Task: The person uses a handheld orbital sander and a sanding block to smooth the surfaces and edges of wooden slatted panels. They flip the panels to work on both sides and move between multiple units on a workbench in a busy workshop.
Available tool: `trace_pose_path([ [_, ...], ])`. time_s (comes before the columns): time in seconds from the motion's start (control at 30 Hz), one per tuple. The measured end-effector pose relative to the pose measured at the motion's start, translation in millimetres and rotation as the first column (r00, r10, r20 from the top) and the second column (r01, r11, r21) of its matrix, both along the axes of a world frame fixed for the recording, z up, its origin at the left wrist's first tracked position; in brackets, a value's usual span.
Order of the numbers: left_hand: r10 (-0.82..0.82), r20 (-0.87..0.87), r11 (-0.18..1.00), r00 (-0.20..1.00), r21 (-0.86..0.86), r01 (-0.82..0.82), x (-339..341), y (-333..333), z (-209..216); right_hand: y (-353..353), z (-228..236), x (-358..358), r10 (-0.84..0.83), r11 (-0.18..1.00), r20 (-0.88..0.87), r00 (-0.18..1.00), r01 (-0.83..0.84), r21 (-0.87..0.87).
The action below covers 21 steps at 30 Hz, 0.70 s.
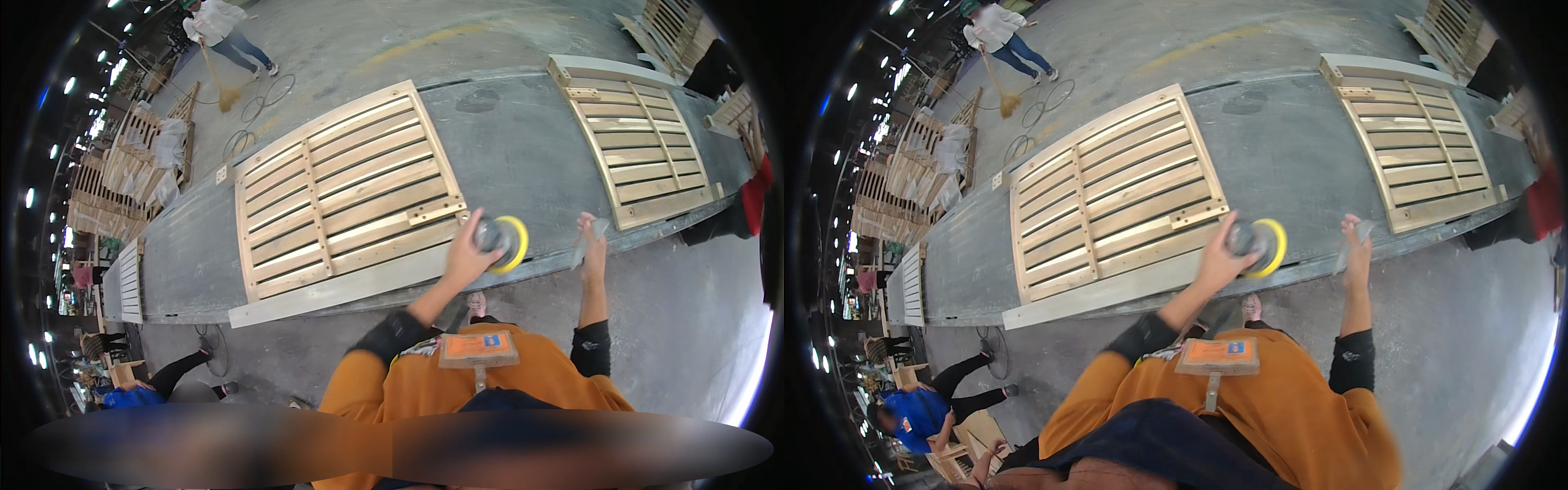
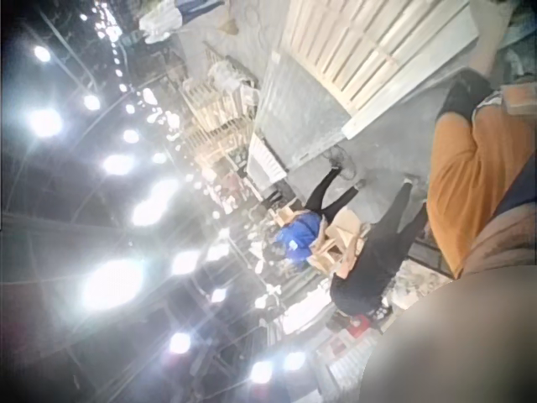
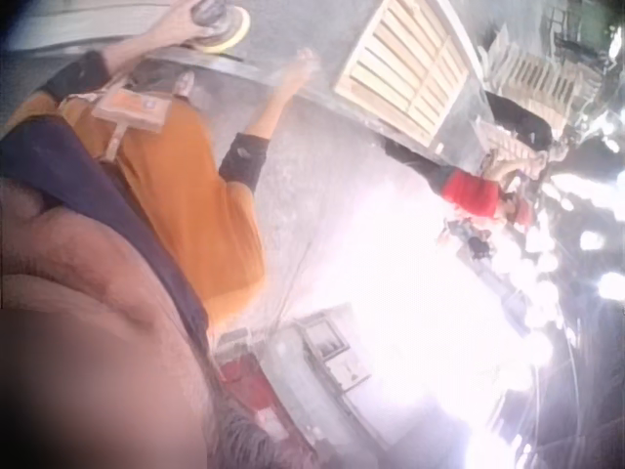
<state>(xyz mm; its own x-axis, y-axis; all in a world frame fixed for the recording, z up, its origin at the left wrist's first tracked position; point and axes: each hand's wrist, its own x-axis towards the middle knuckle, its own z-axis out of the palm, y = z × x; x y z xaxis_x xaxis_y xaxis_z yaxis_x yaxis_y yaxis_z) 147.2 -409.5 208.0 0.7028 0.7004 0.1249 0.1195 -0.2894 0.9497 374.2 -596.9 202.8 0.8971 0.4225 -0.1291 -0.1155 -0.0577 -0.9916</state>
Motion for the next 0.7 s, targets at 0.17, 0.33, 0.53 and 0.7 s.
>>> trace_pose_path([
  [0.17, 0.035, -0.283, 0.998, 0.958, 0.057, -0.02, 150.8, -6.9, -42.8, -45.2, -40.2, -28.3, 0.072, 0.988, 0.0, 0.997, -0.072, -0.139],
  [0.33, -0.148, -0.4, 0.976, 0.904, 0.091, 0.2, 159.7, 10.4, -51.5, -70.9, -22.9, -51.0, 0.212, 0.912, -0.263, 0.941, -0.287, -0.292],
  [0.53, -0.387, 0.303, 0.631, 0.871, -0.601, 0.49, 38.4, 20.2, 19.8, 71.1, 21.5, -57.4, 0.708, 0.697, 0.256, 0.658, -0.709, -0.108],
  [0.7, 0.453, 0.186, 0.89, 0.872, -0.041, -0.454, -89.3, 83.3, 39.7, 242.9, 95.5, -69.5, 0.981, 0.011, 0.161, -0.107, -0.802, -0.597],
])
